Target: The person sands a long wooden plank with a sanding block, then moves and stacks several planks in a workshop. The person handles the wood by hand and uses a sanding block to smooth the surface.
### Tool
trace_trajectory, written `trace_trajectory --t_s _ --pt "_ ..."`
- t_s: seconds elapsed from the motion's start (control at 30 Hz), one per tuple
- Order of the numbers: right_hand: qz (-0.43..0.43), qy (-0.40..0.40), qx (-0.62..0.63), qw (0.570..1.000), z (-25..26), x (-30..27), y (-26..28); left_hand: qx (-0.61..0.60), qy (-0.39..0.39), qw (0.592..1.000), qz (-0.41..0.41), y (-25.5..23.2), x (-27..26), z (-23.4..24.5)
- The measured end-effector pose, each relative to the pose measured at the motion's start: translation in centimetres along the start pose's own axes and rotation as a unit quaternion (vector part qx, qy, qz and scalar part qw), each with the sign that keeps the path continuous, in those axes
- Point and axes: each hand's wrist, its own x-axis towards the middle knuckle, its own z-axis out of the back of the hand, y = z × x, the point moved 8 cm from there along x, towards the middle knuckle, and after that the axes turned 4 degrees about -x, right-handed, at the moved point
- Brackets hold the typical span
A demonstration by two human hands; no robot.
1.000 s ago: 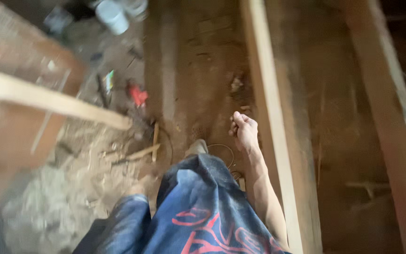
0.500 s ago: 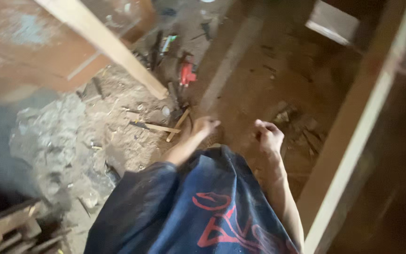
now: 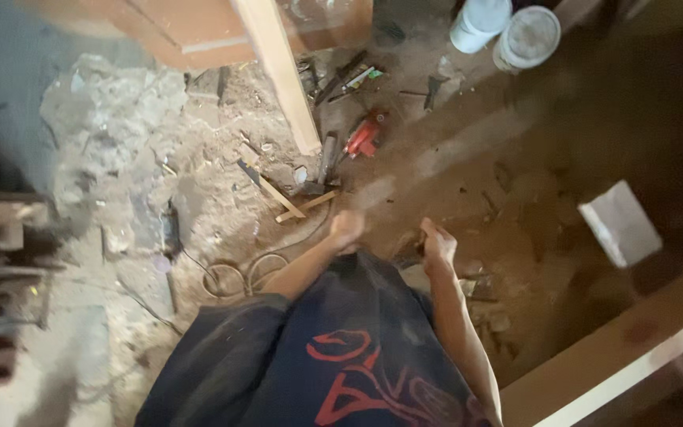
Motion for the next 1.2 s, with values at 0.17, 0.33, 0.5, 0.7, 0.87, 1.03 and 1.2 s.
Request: trace_trajectory --t_s 0.17,0.33,0.5,0.7,0.87,1.03,1.2 --pt "-0.024 0.141 -0.009 0.990 -2.4 5.8 5.1 0.052 -0.086 0.991 0.083 4.1 -1.3 1.1" --pt "-0.044 0.183 -0.097 0.977 -4.0 8.3 8.9 -0.010 -0.146 0.965 0.218 7.0 -6.4 -0.7" --pt "-0.029 0.254 -0.221 0.941 -9.5 10.4 9.8 -0.081 -0.212 0.925 0.304 7.4 -8.0 -1.3" --pt "0.010 0.333 -0.259 0.907 -17.9 14.2 11.1 -0.222 -0.303 0.855 0.358 7.6 -5.5 1.2" --pt "0.143 0.327 -0.326 0.875 -25.2 17.9 16.0 0.002 -0.456 0.876 0.157 2.8 -0.5 9.1" --pt "0.032 0.464 -0.200 0.862 -35.8 18.9 18.7 -0.449 -0.476 0.710 0.261 5.7 -0.1 7.4" --pt "0.034 0.451 -0.224 0.863 -47.8 19.7 25.6 -0.449 -0.502 0.698 0.242 2.2 -1.2 7.7"
